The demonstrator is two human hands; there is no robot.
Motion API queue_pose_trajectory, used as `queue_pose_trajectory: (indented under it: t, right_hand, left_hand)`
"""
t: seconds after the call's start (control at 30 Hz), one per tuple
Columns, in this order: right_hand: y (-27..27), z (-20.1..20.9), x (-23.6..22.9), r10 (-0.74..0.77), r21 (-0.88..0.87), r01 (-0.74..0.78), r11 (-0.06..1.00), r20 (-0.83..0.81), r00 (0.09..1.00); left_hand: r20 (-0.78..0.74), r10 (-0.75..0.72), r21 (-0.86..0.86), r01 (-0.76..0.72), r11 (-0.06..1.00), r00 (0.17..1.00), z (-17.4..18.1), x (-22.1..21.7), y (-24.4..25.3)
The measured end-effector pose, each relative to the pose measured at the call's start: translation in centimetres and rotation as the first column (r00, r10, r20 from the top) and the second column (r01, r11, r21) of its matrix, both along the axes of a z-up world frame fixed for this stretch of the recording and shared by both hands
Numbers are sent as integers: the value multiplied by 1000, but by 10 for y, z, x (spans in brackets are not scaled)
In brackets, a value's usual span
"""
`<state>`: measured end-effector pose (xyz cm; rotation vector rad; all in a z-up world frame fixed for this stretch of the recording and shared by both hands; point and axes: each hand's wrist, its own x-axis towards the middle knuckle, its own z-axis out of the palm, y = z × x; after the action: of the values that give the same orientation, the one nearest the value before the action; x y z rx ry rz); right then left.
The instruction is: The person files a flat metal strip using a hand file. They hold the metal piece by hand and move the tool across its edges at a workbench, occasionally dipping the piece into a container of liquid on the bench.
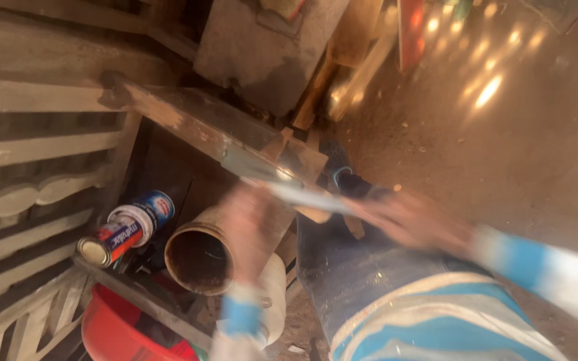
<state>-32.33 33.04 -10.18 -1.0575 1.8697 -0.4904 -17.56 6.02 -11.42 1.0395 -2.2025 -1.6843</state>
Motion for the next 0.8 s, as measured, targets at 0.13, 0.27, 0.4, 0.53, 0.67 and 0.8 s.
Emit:
queue_pose_trajectory:
  t: [0.13, 0.27, 0.4, 0.53, 0.67, 0.8]
  right_hand:
    - [32, 21, 3, -191, -104, 201, 974, 98, 977]
    - [-83, -35, -9, -154, 180, 124, 976, 163, 975]
    - [-179, -71, -19, -153, -380, 159, 911, 47, 987]
    - [-109, -39, -15, -92, -427, 49, 903, -81, 992]
    - [15, 21, -7, -116, -254, 79, 964, -133, 984]
    - [18, 3, -6, -186, -370, 199, 907, 69, 980]
  left_hand:
    - [122, -313, -593, 322, 738, 942, 5, 3, 37]
    - [176, 22, -37, -15, 999, 984, -35, 7, -77]
    - [284, -252, -608, 377, 699, 925, -41, -3, -176]
    - [238, -288, -639, 373, 673, 927, -22, -3, -110]
    - [161, -291, -642, 324, 694, 943, 11, -11, 26]
    - [130, -38, -27, 42, 999, 991, 14, -7, 25]
